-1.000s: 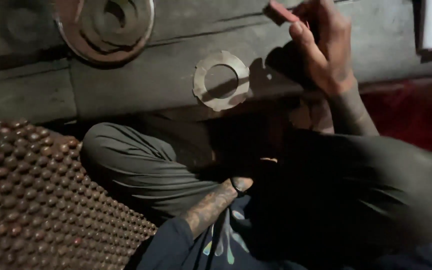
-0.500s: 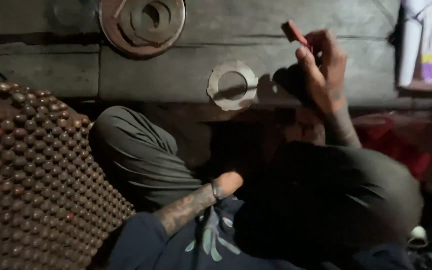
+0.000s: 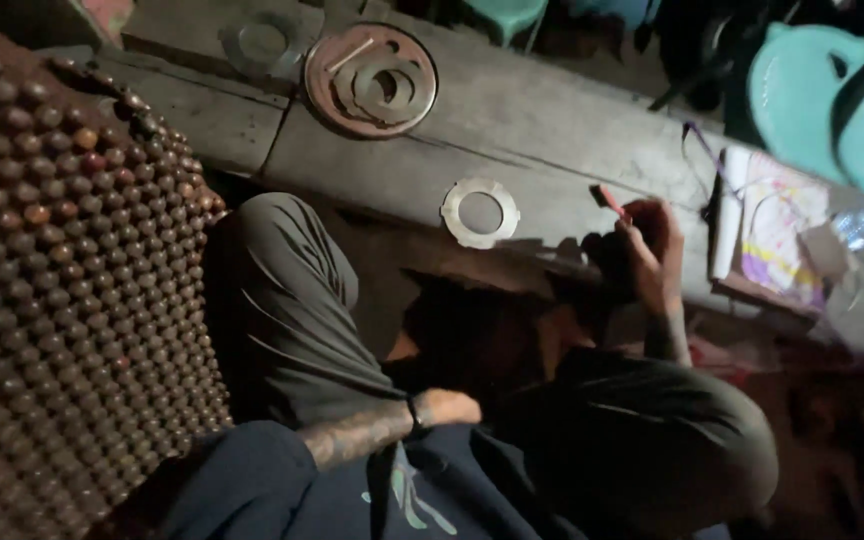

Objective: Smoothing the edges of circular metal rings using a small piece of abrasive material

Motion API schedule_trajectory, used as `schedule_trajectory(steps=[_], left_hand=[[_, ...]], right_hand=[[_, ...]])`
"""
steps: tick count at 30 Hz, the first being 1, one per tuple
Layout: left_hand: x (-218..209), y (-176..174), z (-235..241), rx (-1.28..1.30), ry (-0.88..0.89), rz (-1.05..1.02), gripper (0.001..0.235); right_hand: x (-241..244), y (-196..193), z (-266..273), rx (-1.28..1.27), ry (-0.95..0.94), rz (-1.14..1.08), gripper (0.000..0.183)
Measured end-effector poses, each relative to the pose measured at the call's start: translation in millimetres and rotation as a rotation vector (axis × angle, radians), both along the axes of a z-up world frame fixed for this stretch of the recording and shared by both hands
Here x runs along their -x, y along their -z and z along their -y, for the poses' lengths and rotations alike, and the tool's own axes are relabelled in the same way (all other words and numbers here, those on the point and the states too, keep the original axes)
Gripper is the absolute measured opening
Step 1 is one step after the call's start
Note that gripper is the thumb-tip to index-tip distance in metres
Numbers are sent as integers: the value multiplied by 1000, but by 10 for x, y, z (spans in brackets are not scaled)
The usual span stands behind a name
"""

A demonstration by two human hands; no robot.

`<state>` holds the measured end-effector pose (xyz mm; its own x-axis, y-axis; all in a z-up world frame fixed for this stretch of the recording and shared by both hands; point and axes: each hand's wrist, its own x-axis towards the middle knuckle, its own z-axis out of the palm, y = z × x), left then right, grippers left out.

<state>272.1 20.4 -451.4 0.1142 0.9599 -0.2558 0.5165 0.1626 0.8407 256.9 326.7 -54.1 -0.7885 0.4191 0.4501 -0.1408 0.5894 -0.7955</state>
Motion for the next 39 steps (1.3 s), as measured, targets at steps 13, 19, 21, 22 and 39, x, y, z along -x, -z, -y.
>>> schedule_trajectory(steps=[13,19,21,22,39], left_hand=[[-75,-34,99,-36,-425,464,28],[43,391,26,79,-499,424,37],[-58,576,28,-148,-371,269,64],[-41,578,0,-142,-368,270,64],[-111,636,-94,101,42,-339,47]], right_hand=[[-209,75,-34,-122,-72,-53,21],[-178,-13,7,-79,-81,-72,21],[-190,-6,46,-93,-69,-51,22],[-211,56,-34,-88,-64,-49,22],[-320,7,-376,-45,-9,311,18]])
